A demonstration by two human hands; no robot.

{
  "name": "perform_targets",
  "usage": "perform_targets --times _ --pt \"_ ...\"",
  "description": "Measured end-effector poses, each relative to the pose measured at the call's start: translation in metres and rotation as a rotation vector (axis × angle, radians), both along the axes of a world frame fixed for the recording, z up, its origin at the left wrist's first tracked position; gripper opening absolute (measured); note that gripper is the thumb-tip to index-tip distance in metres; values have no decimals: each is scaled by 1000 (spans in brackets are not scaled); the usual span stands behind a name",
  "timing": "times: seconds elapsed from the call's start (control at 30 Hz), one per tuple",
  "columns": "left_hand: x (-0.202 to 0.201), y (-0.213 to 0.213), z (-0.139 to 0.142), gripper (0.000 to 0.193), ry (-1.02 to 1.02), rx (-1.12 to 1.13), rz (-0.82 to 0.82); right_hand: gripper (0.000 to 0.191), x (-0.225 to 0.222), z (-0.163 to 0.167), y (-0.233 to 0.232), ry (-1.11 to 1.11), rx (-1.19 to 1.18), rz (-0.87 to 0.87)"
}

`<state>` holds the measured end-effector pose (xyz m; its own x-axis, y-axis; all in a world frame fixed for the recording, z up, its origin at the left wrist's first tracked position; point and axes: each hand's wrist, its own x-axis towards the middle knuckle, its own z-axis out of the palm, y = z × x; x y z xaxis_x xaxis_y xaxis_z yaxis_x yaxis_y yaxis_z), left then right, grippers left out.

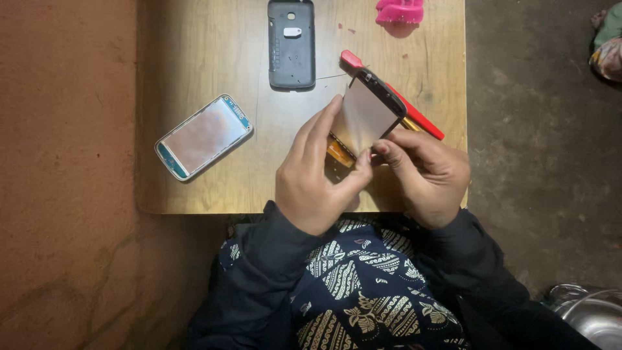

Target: The person uses a screwdriver to remove screws from a white phone, then opens the back cover. They handle a second phone, peel off a protective film, and use a toothbrush to clean the internal components.

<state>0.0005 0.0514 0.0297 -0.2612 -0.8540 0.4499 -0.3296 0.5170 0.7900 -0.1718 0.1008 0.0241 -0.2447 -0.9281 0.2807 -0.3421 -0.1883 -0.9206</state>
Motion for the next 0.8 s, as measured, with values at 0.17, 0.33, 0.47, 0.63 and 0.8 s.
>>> perform_targets --times 0.17,0.33,0.47,0.63,0.8 --pt "-3 0 -2 74 -22 -15 24 9 -1 0 0 46 17 13" --pt "-6 0 -6 77 -93 -139 74 9 1 -1 -3 8 35 36" --pt "-5 0 -10 71 -101 -127 90 10 2 0 -3 25 26 60" --pt "2 -1 -11 68 -54 -12 9 12 3 2 -5 -34 73 48" --pt "2 3 -10 61 62 67 14 16 4 4 -7 -332 134 34"
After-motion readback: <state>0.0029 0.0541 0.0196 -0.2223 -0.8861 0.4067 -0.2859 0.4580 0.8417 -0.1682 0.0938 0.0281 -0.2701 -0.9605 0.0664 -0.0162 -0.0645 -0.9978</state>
